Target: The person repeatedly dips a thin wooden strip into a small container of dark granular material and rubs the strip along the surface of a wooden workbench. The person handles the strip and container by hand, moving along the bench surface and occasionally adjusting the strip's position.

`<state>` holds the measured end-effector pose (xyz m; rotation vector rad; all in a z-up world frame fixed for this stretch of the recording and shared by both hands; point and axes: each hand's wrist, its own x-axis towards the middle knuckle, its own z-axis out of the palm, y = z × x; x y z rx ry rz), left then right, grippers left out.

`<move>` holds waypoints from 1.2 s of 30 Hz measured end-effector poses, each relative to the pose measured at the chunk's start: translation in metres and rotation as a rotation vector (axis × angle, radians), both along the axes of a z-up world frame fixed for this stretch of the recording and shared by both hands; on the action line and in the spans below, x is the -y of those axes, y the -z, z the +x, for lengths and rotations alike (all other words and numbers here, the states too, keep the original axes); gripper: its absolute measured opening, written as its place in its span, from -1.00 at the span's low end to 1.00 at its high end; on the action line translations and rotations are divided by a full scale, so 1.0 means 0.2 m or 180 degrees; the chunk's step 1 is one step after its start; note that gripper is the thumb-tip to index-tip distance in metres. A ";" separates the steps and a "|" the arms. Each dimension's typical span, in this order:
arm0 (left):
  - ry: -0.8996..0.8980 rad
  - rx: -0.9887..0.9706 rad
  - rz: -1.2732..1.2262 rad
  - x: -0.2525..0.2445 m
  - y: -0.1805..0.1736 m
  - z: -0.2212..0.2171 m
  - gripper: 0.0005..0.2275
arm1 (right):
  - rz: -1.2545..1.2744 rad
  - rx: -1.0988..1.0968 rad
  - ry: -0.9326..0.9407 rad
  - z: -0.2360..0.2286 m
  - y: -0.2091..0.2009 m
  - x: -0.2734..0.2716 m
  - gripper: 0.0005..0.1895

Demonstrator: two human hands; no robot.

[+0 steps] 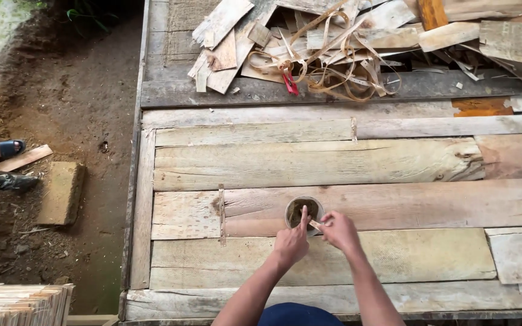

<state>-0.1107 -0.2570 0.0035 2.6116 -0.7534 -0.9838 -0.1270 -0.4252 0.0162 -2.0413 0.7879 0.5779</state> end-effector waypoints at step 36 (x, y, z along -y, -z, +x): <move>-0.0465 0.1242 -0.0015 -0.26 0.44 1.07 -0.53 | 0.1519 0.0589 0.2022 1.04 0.31 -0.44 -0.75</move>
